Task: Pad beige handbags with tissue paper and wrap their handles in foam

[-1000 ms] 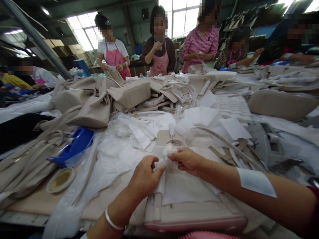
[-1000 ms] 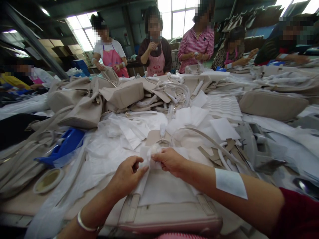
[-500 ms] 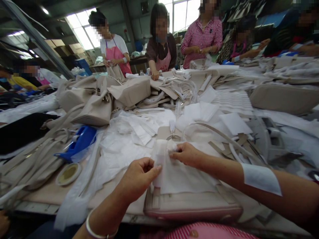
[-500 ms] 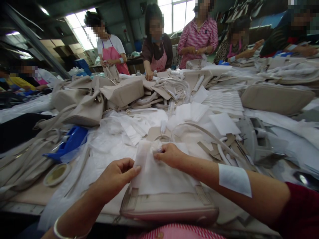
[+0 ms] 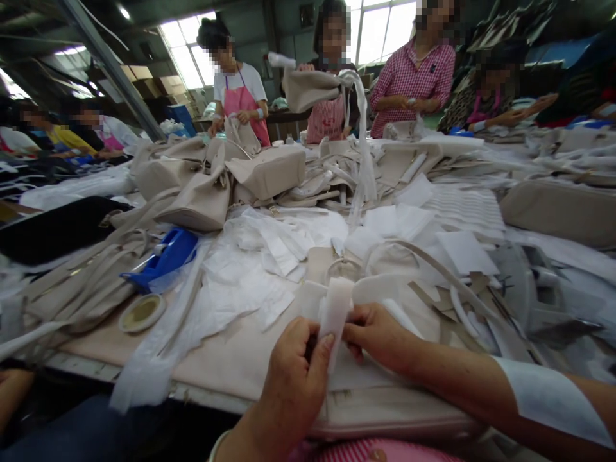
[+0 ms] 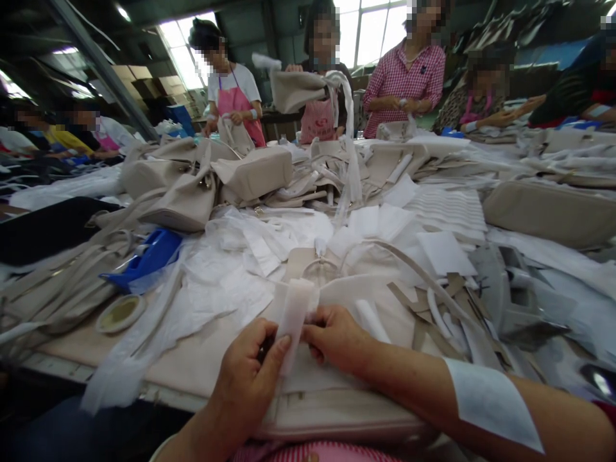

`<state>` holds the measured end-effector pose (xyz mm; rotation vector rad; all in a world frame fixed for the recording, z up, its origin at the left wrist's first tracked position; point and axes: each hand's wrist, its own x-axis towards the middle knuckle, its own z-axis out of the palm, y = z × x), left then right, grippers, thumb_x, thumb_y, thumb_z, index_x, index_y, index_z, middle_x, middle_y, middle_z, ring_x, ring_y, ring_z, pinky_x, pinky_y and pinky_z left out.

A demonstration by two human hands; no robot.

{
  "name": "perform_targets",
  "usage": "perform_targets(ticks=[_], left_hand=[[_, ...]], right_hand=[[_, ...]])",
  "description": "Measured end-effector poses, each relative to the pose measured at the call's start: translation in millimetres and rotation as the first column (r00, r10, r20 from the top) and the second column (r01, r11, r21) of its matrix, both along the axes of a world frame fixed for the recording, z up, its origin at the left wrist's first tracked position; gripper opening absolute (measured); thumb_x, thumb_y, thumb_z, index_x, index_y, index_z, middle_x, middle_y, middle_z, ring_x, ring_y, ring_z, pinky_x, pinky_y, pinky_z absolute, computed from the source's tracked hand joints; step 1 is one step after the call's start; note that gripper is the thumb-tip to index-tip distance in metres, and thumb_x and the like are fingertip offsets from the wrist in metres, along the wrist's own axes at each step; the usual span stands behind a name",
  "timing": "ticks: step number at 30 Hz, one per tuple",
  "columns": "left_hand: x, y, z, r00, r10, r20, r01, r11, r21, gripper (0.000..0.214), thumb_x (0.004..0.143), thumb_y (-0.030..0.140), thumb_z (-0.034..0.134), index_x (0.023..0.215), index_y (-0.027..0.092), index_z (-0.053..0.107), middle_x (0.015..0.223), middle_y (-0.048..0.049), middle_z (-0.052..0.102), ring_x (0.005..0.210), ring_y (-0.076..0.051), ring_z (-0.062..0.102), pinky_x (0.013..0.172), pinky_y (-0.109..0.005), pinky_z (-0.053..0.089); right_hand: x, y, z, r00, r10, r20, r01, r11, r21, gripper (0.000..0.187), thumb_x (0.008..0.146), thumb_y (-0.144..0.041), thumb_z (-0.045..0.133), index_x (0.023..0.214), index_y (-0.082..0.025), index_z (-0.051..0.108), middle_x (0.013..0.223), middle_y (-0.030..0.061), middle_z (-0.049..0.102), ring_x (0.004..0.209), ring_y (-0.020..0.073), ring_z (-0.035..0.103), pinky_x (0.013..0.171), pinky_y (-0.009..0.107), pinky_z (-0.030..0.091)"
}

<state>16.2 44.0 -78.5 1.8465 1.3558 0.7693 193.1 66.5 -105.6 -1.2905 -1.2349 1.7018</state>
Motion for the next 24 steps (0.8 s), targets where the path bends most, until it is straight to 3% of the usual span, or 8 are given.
perform_targets(ticks=[6, 11, 16, 19, 22, 24], left_hand=[[2, 0, -5.8, 0.997, 0.037, 0.071, -0.021, 0.978, -0.206, 0.024, 0.091, 0.039, 0.053, 0.083, 0.019, 0.063, 0.079, -0.0042, 0.065, 0.074, -0.018, 0.059, 0.068, -0.029, 0.044], [4, 3, -11.1, 0.989, 0.128, 0.078, -0.104, 0.959, -0.264, 0.035, 0.088, 0.046, 0.057, 0.107, 0.017, 0.059, 0.093, -0.0088, 0.067, 0.081, -0.022, 0.061, 0.069, -0.031, 0.047], [4, 10, -7.4, 0.983, -0.003, 0.182, 0.07, 0.929, -0.363, 0.033, 0.092, 0.048, 0.05, 0.089, 0.017, 0.063, 0.081, -0.0058, 0.065, 0.072, -0.019, 0.057, 0.064, -0.028, 0.045], [3, 14, -5.0, 0.956, -0.066, 0.287, 0.186, 0.891, -0.414, 0.034, 0.095, 0.045, 0.045, 0.094, 0.016, 0.063, 0.082, -0.0055, 0.067, 0.073, -0.017, 0.058, 0.065, -0.027, 0.046], [4, 16, -7.2, 0.959, -0.079, 0.273, 0.203, 0.864, -0.461, 0.035, 0.094, 0.047, 0.046, 0.094, 0.016, 0.062, 0.078, -0.005, 0.066, 0.068, -0.017, 0.06, 0.061, -0.027, 0.046], [4, 15, -10.8, 0.964, -0.062, 0.258, 0.189, 0.843, -0.503, 0.037, 0.093, 0.051, 0.047, 0.094, 0.016, 0.06, 0.073, -0.003, 0.063, 0.061, -0.017, 0.059, 0.055, -0.026, 0.046]], right_hand=[[0, -1, -2.0, 0.995, 0.033, 0.095, -0.047, 0.988, 0.144, 0.013, 0.074, -0.021, 0.057, 0.063, -0.016, 0.062, 0.052, -0.0038, 0.051, 0.045, 0.0078, 0.046, 0.044, 0.019, 0.038], [0, -2, -3.6, 0.995, 0.037, 0.089, -0.042, 0.997, 0.058, 0.014, 0.074, -0.023, 0.055, 0.069, -0.016, 0.065, 0.052, -0.0032, 0.052, 0.044, 0.0089, 0.047, 0.043, 0.02, 0.041], [-3, -3, -1.0, 0.996, 0.073, 0.051, -0.071, 0.997, -0.039, 0.013, 0.073, -0.025, 0.058, 0.07, -0.016, 0.067, 0.052, -0.0022, 0.054, 0.044, 0.0094, 0.048, 0.044, 0.02, 0.042], [-5, -4, 1.8, 0.993, 0.103, 0.055, -0.101, 0.994, -0.035, 0.014, 0.073, -0.021, 0.054, 0.073, -0.016, 0.067, 0.057, -0.0007, 0.058, 0.049, 0.0105, 0.052, 0.048, 0.021, 0.044], [2, -2, 8.3, 0.967, 0.202, 0.158, -0.211, 0.977, 0.04, 0.016, 0.074, -0.015, 0.049, 0.073, -0.016, 0.066, 0.062, 0.0006, 0.062, 0.055, 0.0121, 0.055, 0.052, 0.021, 0.044], [12, 3, 16.7, 0.918, 0.266, 0.295, -0.32, 0.935, 0.152, 0.014, 0.072, -0.012, 0.051, 0.068, -0.017, 0.063, 0.061, 0.0001, 0.062, 0.055, 0.0119, 0.053, 0.052, 0.021, 0.041]])
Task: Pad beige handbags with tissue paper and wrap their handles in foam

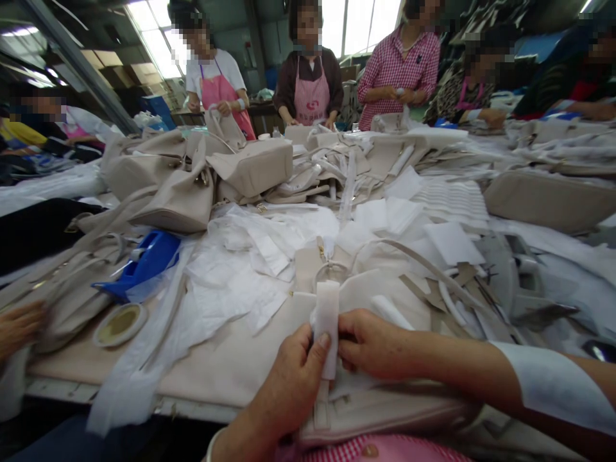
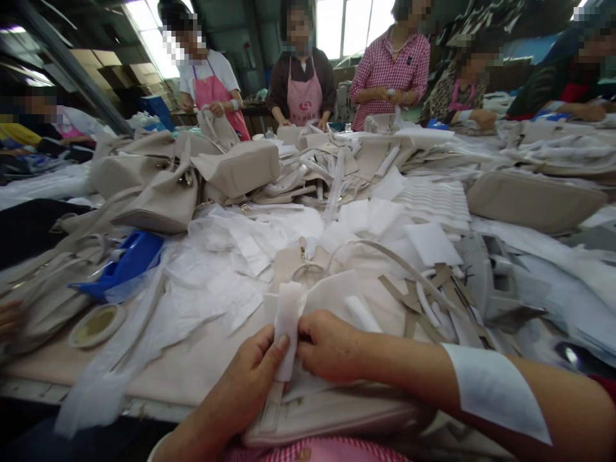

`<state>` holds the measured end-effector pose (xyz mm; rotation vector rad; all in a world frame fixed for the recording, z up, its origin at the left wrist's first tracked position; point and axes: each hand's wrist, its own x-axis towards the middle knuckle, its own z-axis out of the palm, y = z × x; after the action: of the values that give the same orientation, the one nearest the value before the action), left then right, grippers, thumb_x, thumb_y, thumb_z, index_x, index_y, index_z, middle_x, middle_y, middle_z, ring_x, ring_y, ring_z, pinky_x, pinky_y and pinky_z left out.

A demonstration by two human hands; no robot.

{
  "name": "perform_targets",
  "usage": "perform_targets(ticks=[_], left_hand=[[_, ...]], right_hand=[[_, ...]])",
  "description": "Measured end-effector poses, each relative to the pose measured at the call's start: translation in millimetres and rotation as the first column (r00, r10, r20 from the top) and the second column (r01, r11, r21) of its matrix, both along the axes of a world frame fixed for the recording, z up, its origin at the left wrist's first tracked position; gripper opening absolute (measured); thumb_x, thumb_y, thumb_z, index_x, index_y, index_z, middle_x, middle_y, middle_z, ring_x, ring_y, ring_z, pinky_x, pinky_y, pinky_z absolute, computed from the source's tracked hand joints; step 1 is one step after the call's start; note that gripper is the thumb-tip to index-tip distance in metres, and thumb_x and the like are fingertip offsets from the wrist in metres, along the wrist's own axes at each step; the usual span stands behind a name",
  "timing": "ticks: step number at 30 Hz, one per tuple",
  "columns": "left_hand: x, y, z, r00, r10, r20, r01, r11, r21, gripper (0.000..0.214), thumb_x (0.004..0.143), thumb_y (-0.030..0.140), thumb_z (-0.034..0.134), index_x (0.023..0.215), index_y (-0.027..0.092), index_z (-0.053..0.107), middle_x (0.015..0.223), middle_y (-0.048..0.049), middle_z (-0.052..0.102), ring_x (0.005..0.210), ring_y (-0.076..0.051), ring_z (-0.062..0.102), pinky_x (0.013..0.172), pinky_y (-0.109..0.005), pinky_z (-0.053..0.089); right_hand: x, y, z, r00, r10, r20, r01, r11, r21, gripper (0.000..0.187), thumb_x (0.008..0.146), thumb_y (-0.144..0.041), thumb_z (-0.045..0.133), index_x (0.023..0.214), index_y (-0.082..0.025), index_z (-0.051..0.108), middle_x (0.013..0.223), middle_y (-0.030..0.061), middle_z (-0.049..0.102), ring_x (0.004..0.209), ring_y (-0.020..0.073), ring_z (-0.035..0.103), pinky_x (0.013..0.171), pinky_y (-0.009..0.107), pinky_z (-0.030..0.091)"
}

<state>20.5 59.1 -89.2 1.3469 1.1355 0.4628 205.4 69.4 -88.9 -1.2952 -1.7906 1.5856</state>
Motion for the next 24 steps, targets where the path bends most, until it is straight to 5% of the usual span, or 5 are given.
perform_targets(ticks=[3, 7, 13, 20, 24], left_hand=[[2, -3, -3.9, 1.0, 0.007, 0.02, -0.006, 0.998, -0.067, 0.04, 0.091, 0.055, 0.047, 0.096, 0.017, 0.058, 0.071, -0.0006, 0.058, 0.056, -0.014, 0.053, 0.049, -0.024, 0.045], [4, -5, -0.9, 1.0, -0.009, 0.014, 0.009, 0.999, -0.038, 0.038, 0.092, 0.054, 0.047, 0.101, 0.018, 0.057, 0.081, -0.0023, 0.058, 0.063, -0.014, 0.052, 0.05, -0.024, 0.048], [-2, -5, -1.1, 0.989, -0.113, -0.091, 0.125, 0.982, 0.138, 0.033, 0.095, 0.051, 0.041, 0.092, 0.02, 0.052, 0.082, -0.0043, 0.061, 0.067, -0.016, 0.057, 0.057, -0.025, 0.046], [-7, -2, 0.1, 0.969, -0.233, -0.086, 0.242, 0.961, 0.13, 0.039, 0.094, 0.055, 0.042, 0.097, 0.02, 0.058, 0.082, -0.0041, 0.063, 0.069, -0.017, 0.057, 0.063, -0.026, 0.044], [0, -1, 4.7, 0.977, -0.191, -0.091, 0.198, 0.978, 0.068, 0.043, 0.092, 0.057, 0.044, 0.095, 0.018, 0.062, 0.07, -0.0019, 0.06, 0.064, -0.016, 0.053, 0.06, -0.025, 0.042]], right_hand=[[18, 12, 15.3, 0.993, 0.004, 0.118, -0.015, 0.995, 0.096, 0.014, 0.071, -0.014, 0.053, 0.059, -0.017, 0.058, 0.053, -0.002, 0.054, 0.05, 0.01, 0.045, 0.047, 0.022, 0.034], [24, 24, 24.2, 0.994, -0.112, -0.022, 0.108, 0.985, -0.132, 0.021, 0.077, -0.037, 0.061, 0.071, -0.017, 0.06, 0.054, -0.0048, 0.046, 0.045, 0.0078, 0.038, 0.041, 0.021, 0.028], [6, 24, 13.0, 0.928, -0.295, -0.226, 0.242, 0.942, -0.234, 0.042, 0.069, -0.049, 0.073, 0.056, -0.018, 0.048, 0.046, -0.007, 0.038, 0.043, 0.0053, 0.031, 0.041, 0.021, 0.022], [13, 26, 6.2, 0.892, -0.35, -0.287, 0.24, 0.904, -0.354, 0.039, 0.066, -0.048, 0.074, 0.06, -0.018, 0.049, 0.043, -0.008, 0.042, 0.035, 0.0034, 0.03, 0.034, 0.019, 0.018], [11, 28, 2.0, 0.885, -0.344, -0.316, 0.224, 0.906, -0.36, 0.04, 0.068, -0.049, 0.073, 0.06, -0.018, 0.05, 0.043, -0.0078, 0.043, 0.033, 0.004, 0.032, 0.032, 0.019, 0.02]])
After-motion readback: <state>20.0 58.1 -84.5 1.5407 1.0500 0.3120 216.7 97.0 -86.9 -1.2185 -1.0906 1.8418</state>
